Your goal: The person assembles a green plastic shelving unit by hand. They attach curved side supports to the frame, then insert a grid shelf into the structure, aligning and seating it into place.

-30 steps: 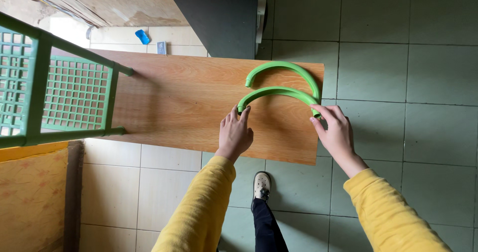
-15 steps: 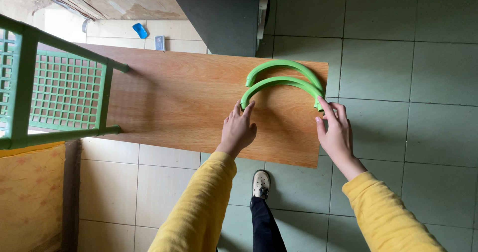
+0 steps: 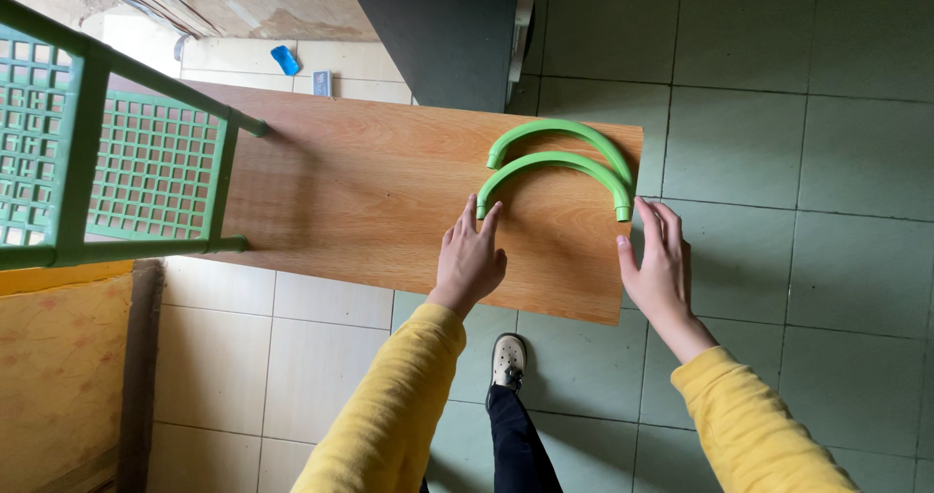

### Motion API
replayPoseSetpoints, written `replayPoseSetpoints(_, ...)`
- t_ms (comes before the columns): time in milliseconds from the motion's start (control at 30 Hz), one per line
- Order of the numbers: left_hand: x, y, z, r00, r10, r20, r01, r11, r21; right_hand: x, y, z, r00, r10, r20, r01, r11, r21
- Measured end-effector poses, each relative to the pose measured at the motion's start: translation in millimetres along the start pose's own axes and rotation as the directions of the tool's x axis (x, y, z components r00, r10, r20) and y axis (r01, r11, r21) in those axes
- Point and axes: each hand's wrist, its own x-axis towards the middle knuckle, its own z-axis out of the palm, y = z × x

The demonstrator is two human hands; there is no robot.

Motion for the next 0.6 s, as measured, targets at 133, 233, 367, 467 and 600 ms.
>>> replayPoseSetpoints(133,-15,19,-24,0.996,0.065,-0.055,-0.066,0.998,-0.019,0,-19,-16,0.999,-0.032,0.024,0.031,0.999,0.030)
replayPoseSetpoints(233,-32,36,-50,0.985,0.137,-0.109,-0.139,0.990,-0.009,5,-45,-31,0.995,-0.088,0.037,0.088,0.996,0.011)
replayPoseSetpoints(367,-53,53,-90,0.960,0.208,-0.187,-0.207,0.978,0.022,20,-88,-55,0.984,-0.175,0.035,0.174,0.984,0.025)
replayPoseSetpoints(467,-68,60,-123,0.946,0.228,-0.229,-0.227,0.973,0.030,35,-124,-73,0.976,-0.217,0.031,0.216,0.975,0.046)
replayPoseSetpoints(600,-94,58,-168,0.935,0.226,-0.273,-0.227,0.973,0.028,55,-169,-94,0.950,-0.312,-0.003,0.312,0.948,0.058)
